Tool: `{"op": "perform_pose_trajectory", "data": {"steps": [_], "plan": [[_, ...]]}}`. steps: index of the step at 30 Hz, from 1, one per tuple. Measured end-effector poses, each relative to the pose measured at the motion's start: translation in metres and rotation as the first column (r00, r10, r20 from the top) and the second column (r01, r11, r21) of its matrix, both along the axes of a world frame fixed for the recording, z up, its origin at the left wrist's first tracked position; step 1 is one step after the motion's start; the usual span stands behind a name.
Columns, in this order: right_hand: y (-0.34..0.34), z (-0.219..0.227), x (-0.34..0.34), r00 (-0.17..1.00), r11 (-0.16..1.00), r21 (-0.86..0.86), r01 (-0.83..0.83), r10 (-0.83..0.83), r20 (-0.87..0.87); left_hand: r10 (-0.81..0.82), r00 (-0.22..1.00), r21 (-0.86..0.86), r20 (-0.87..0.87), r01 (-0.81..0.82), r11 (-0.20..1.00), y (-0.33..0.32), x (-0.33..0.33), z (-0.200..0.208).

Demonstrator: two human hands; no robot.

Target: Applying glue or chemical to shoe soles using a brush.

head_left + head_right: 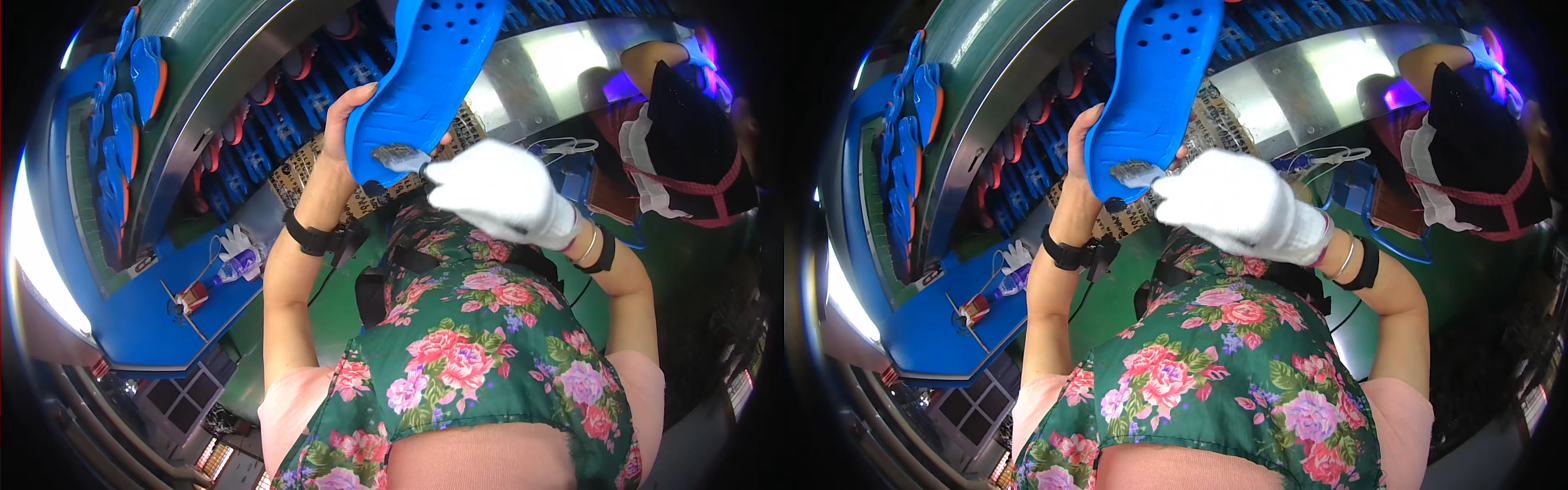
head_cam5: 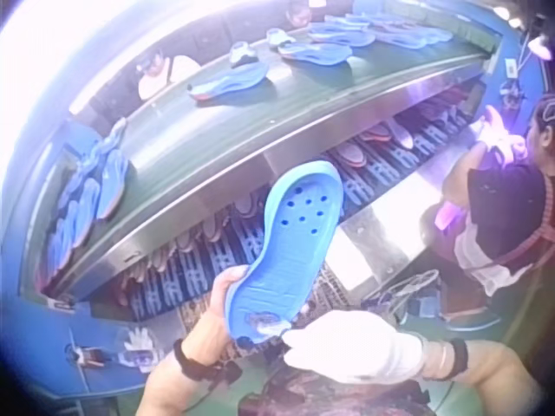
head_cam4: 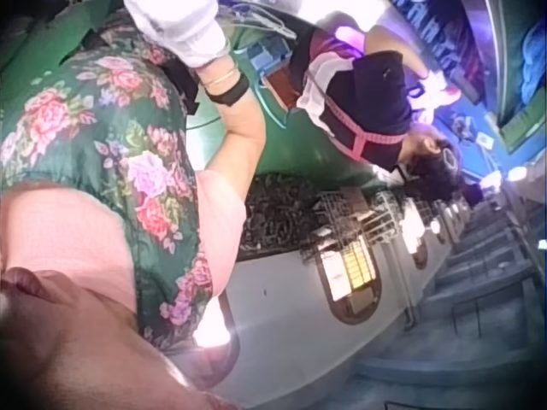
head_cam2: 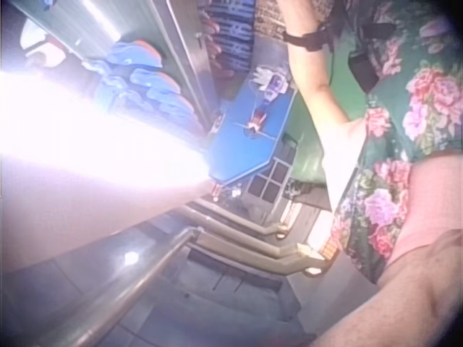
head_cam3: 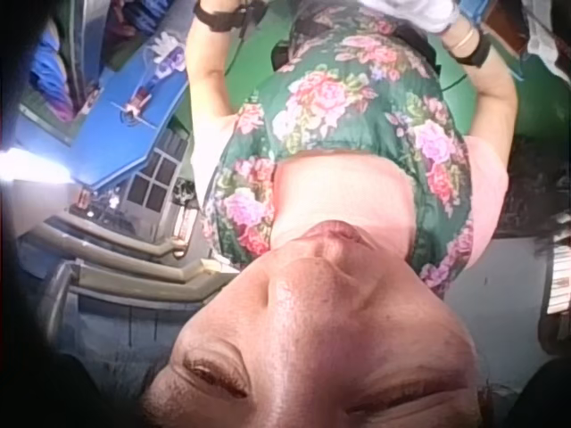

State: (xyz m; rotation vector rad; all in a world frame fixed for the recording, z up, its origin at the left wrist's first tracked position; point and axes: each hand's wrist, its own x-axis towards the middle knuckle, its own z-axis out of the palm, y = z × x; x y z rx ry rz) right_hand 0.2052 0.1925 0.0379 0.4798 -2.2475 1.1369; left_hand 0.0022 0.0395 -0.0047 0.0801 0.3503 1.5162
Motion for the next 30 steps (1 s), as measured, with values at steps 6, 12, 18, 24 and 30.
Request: {"op": "perform_pose_trajectory", "data": {"steps": [6, 12, 18, 24, 30], "plan": [[-0.003, -0.008, 0.015, 0.982, 0.983, -0.020, -0.184, 0.185, 0.048, -0.056, 0.997, -0.018, -0.052, 0.055, 0.998, 0.005, -0.004, 0.002], [0.008, -0.008, 0.005, 0.994, 0.995, 0.004, -0.102, 0.101, 0.034, -0.064, 0.985, -0.073, -0.158, 0.053, 0.996, 0.012, -0.005, 0.011], [0.003, -0.003, -0.003, 0.982, 0.856, -0.514, 0.055, 0.047, 0.182, -0.002, 0.997, 0.052, 0.076, -0.002, 0.999, 0.012, -0.005, -0.002], [0.004, -0.004, -0.003, 0.930, 0.778, -0.625, 0.069, 0.177, 0.323, 0.123, 0.992, 0.071, 0.034, -0.125, 0.990, 0.016, -0.002, -0.013], [0.074, 0.003, -0.047, 0.974, 0.946, -0.276, 0.172, -0.121, 0.191, 0.231, 0.973, -0.103, 0.023, -0.228, 0.968, 0.009, 0.024, -0.019]]}}
